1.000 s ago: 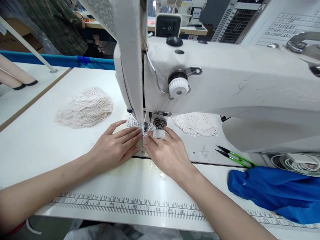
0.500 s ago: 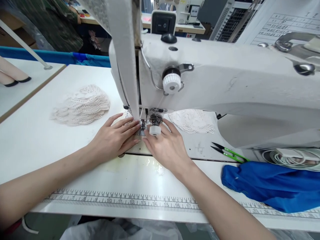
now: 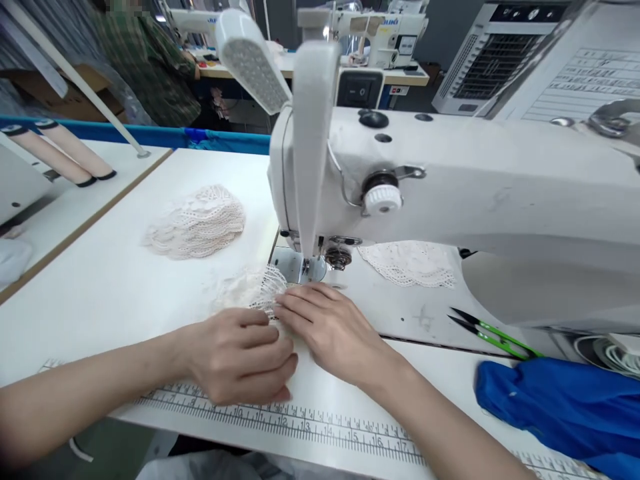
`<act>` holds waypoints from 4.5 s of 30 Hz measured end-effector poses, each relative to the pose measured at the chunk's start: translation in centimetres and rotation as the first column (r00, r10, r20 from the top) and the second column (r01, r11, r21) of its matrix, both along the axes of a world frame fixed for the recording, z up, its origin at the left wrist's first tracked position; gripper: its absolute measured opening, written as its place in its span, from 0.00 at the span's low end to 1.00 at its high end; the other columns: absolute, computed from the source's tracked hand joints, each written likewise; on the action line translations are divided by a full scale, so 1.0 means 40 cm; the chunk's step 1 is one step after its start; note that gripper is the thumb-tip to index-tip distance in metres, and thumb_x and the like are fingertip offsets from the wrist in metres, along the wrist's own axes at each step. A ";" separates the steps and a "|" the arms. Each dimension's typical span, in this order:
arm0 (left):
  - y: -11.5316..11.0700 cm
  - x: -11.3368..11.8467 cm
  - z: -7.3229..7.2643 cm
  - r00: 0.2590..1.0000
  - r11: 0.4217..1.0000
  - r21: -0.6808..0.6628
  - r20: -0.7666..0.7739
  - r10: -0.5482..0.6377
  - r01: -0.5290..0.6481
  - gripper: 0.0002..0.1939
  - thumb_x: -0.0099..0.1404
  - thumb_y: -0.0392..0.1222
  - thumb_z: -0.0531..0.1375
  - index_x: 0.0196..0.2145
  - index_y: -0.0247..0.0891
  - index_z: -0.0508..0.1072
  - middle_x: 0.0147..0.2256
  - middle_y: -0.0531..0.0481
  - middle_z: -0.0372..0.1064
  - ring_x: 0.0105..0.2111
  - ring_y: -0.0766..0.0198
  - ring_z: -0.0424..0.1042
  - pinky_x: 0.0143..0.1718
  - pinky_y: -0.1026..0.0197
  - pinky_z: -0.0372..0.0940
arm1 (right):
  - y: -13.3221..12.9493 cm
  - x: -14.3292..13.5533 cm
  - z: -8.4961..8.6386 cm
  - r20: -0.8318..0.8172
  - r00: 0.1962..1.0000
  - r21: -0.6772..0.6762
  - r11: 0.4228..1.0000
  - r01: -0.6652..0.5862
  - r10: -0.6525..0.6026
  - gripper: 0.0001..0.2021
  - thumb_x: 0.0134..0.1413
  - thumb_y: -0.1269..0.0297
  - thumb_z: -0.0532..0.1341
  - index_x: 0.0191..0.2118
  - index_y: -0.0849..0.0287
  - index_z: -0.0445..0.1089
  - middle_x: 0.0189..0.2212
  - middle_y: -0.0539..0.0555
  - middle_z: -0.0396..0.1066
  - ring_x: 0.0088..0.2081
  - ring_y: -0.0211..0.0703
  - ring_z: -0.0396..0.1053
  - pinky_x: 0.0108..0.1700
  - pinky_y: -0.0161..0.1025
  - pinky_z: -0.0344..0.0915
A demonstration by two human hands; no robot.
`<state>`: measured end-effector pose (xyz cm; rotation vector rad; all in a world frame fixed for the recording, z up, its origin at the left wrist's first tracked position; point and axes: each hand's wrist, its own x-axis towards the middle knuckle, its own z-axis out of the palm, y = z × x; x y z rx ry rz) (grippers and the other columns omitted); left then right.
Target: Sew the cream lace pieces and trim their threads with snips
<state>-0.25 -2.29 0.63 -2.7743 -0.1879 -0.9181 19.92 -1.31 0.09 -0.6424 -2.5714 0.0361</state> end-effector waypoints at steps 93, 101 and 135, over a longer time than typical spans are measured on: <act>-0.039 0.001 0.081 0.990 0.053 -0.990 -0.127 0.059 -0.130 0.02 0.62 0.38 0.65 0.32 0.38 0.78 0.23 0.57 0.73 0.22 0.72 0.69 0.21 0.70 0.62 | -0.078 0.052 0.169 -0.003 0.990 -0.833 0.548 0.075 -0.139 0.07 0.60 0.67 0.62 0.30 0.55 0.72 0.14 0.41 0.58 0.15 0.30 0.53 0.15 0.29 0.50; 0.012 0.010 -0.036 0.863 0.715 -0.519 -0.092 0.497 -0.468 0.06 0.63 0.36 0.63 0.39 0.37 0.74 0.32 0.52 0.74 0.32 0.62 0.71 0.30 0.59 0.61 | 0.000 0.011 0.040 0.157 0.888 -0.510 0.734 0.448 -0.433 0.10 0.64 0.65 0.57 0.37 0.56 0.76 0.24 0.49 0.74 0.23 0.36 0.68 0.25 0.33 0.58; -0.004 0.008 -0.030 0.827 0.821 -0.130 -0.184 0.531 -0.556 0.13 0.71 0.39 0.55 0.50 0.36 0.74 0.52 0.51 0.74 0.52 0.58 0.70 0.44 0.52 0.58 | 0.002 0.033 0.030 0.199 0.766 0.210 0.790 0.575 -0.611 0.13 0.64 0.69 0.53 0.40 0.61 0.77 0.29 0.56 0.76 0.35 0.47 0.71 0.44 0.45 0.61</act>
